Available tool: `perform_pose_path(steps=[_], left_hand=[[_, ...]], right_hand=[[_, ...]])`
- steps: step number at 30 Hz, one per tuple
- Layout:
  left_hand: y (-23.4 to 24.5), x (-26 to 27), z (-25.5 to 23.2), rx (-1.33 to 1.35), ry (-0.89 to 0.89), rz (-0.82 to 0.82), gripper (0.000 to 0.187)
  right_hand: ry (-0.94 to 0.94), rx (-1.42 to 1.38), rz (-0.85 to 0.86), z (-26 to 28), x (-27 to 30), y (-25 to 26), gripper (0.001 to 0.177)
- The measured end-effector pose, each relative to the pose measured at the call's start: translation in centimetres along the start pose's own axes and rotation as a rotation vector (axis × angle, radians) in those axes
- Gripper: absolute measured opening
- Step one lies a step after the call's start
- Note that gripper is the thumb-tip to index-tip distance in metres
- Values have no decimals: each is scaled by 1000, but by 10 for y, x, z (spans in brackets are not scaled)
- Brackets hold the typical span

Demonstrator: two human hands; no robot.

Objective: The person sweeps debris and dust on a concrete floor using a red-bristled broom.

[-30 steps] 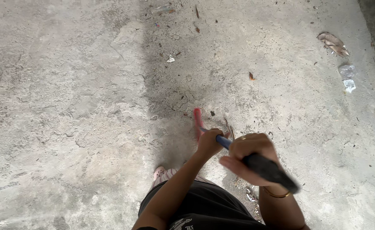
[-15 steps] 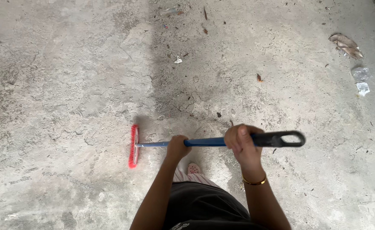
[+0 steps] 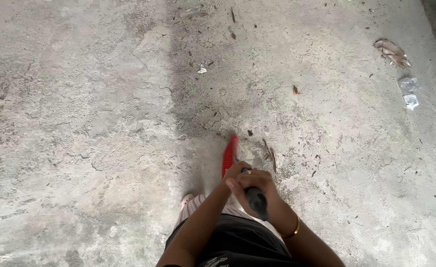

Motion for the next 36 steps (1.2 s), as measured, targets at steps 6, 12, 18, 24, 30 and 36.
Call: perform_pose_path(steps=[6, 12, 18, 24, 30, 36], left_hand=[[8, 11, -54, 20, -66, -43, 21], [25, -15, -95, -216, 36, -72, 26], [70, 10, -117, -214, 173, -214, 22], [106, 48, -84, -172, 64, -439, 22], [98, 62, -28, -119, 143, -388, 39], [59, 38, -22, 97, 163, -134, 40]], right_hand=[[-58, -72, 134, 7, -11, -20, 40], [179, -147, -30, 23, -6, 48, 35], [226, -587, -305, 5, 9, 104, 38], [189, -721, -433, -61, 11, 86, 45], [228, -779, -232, -74, 7, 45, 31], [-49, -331, -53, -31, 9, 29, 42]])
Point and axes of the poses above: each hand's wrist, its own x-axis away from the middle knuckle, its own y-axis out of the back of the hand, z = x × y, the point moved 8 cm from there along -x, towards the middle knuckle, and after that the axes turned 12 degrees about z, right-handed, at the moved point
